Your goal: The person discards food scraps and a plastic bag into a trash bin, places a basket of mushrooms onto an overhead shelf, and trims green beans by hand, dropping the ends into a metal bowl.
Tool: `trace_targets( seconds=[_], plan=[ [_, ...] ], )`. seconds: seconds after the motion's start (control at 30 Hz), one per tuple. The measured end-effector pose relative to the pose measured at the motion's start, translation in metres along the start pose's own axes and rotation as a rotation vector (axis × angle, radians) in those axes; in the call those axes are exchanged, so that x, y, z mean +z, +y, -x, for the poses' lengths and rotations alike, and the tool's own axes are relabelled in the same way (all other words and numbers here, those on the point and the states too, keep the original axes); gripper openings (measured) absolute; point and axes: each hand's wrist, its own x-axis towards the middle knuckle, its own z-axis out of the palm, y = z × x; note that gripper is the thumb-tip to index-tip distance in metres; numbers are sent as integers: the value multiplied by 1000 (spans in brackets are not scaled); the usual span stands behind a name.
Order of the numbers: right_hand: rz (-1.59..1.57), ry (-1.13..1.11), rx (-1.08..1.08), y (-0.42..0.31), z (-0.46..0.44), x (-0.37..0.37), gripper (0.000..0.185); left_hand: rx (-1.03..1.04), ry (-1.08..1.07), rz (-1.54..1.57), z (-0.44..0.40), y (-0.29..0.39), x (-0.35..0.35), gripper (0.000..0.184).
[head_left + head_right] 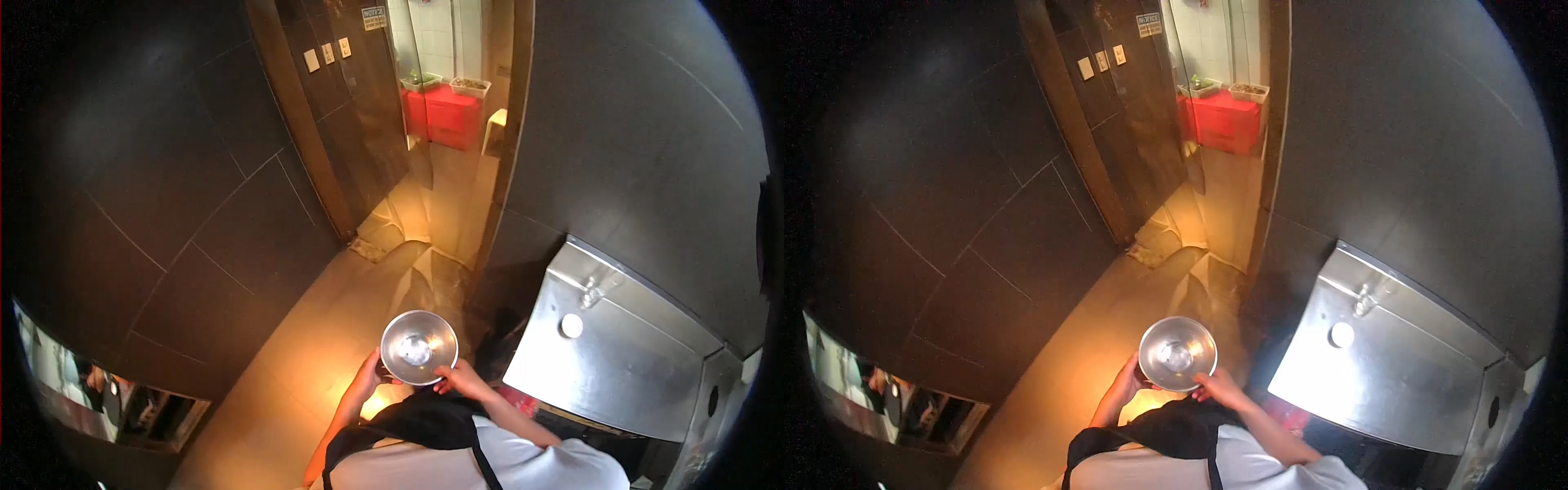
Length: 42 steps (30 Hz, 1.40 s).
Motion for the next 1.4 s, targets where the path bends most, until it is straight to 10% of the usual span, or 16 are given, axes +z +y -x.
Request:
trace_targets(
  seconds=[0.2, 0.47, 0.73, 0.93, 1.07, 1.2, 1.4],
  plan=[
    [200, -239, -198, -121, -170, 38, 28, 258, 166, 127, -61, 106, -70, 77],
    [505, -414, -169, -294, -317, 36, 57, 264, 572, -28, -196, 194, -131, 41],
    [176, 113, -665, -505, -450, -38, 63, 388, 189, -479, -447, 343, -190, 46],
    [156, 98, -878, -644, -543, -101, 68, 553, -253, -1309, -676, 469, -84, 63],
    [260, 238, -937, -709, -609, -160, 69, 633, -513, -1188, -871, 498, -70, 73],
    [96, 362, -1077, -749, -632, -236, 67, 357, -299, -953, -903, 565, -74, 83],
    [-7, 498, -1222, -824, -603, -295, 69, 614, 62, -561, -943, 606, -160, 93]
  ],
)
